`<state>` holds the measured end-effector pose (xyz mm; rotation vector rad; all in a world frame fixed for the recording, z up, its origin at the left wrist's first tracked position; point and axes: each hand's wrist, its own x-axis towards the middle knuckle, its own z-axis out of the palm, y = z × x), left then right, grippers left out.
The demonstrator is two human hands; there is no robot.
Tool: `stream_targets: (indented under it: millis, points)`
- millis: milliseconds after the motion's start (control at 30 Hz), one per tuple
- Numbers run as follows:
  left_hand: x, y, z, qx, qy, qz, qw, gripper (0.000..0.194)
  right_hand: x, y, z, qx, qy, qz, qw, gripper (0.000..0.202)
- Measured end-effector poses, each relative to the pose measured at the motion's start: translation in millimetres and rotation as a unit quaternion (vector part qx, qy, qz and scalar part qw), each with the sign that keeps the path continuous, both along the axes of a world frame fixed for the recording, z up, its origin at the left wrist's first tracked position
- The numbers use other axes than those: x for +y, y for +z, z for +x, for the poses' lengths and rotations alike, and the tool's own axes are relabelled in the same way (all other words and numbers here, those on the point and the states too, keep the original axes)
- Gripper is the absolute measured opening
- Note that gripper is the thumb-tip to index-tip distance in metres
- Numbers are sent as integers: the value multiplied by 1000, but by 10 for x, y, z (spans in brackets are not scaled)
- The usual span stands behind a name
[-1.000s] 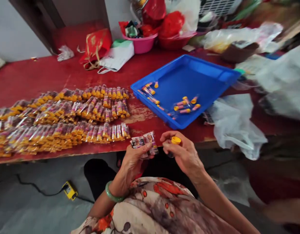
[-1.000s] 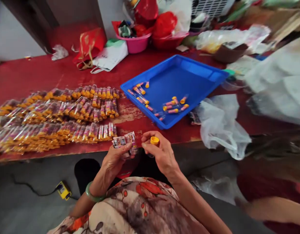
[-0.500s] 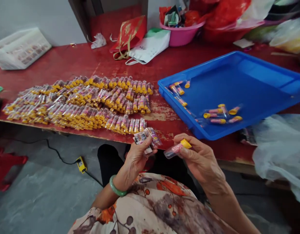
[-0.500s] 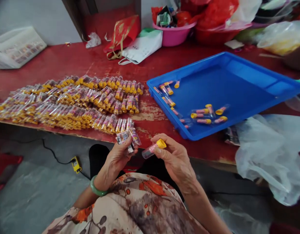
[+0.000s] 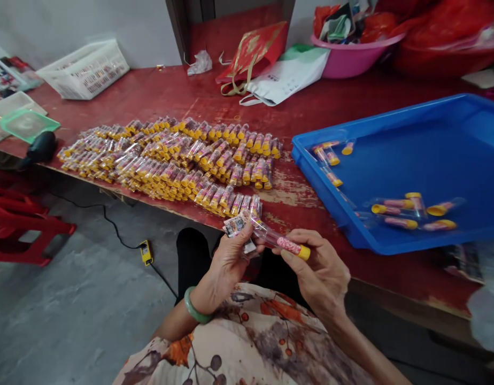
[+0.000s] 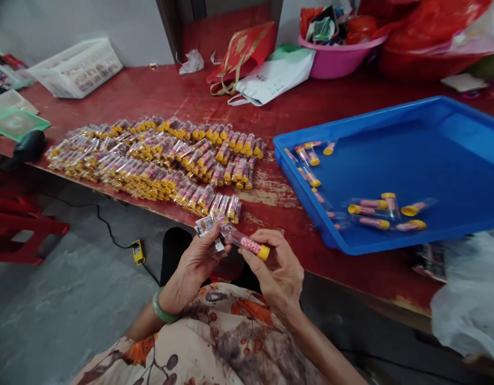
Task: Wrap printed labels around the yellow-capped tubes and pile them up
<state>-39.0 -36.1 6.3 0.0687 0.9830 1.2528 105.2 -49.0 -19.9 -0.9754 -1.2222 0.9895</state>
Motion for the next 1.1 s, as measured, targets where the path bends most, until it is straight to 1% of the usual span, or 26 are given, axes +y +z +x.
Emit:
stream_targets:
  millis: [67, 167, 300, 367, 433, 467, 500, 533, 600, 633, 667, 700, 733, 767, 833, 933, 1000, 1100]
  points:
    - [-8, -27, -9, 5, 4, 11, 1000, 37, 13, -12, -18, -77, -27, 60, 995, 23]
    - [-25, -48, -22, 20, 21, 30, 999, 36, 35, -1, -20, -169, -46, 144, 974, 27]
    - [-66, -61, -27, 40, 18, 46, 998, 33, 44, -18, -51, -210, -62, 190, 957, 28]
    - [-90, -75, -20, 46, 16, 56, 997, 32, 52, -58, -102, -224, -84, 225, 945, 32]
    - [-111, -90, -14, 50, 26, 63, 996, 31, 69, -103, -158, -236, -108, 258, 931, 37]
    - [-119, -93, -16, 50, 33, 63, 996, 31, 82, -121, -178, -237, -110, 268, 927, 39]
    - [-125, -94, -22, 50, 38, 61, 996, 30, 98, -131, -187, -235, -96, 272, 928, 41]
    - [-129, -90, -33, 50, 40, 57, 996, 30, 115, -134, -184, -231, -64, 270, 932, 43]
    - [-132, -71, -68, 52, 39, 47, 997, 29, 150, -118, -141, -219, 49, 237, 945, 42]
    - [-131, -58, -87, 55, 39, 42, 997, 29, 165, -102, -108, -208, 111, 207, 949, 40]
    - [-130, -45, -105, 59, 40, 40, 997, 30, 176, -84, -73, -197, 159, 175, 952, 37]
    - [-129, -32, -117, 64, 38, 38, 997, 31, 184, -66, -44, -185, 183, 150, 954, 35]
    - [-129, -20, -123, 68, 33, 38, 996, 31, 187, -50, -22, -174, 185, 140, 957, 33]
    - [-132, -9, -122, 70, 26, 37, 996, 31, 187, -37, -12, -165, 172, 143, 961, 33]
    - [-142, 10, -102, 70, 10, 34, 997, 29, 176, -23, -24, -162, 122, 175, 963, 34]
    - [-169, 19, -58, 67, -11, 33, 997, 29, 151, -15, -83, -186, 49, 213, 958, 31]
    - [-190, 9, -36, 67, -31, 41, 996, 33, 135, -2, -119, -203, 5, 221, 954, 25]
    - [-219, -19, -18, 66, -54, 56, 995, 35, 114, 45, -153, -208, -40, 228, 951, 19]
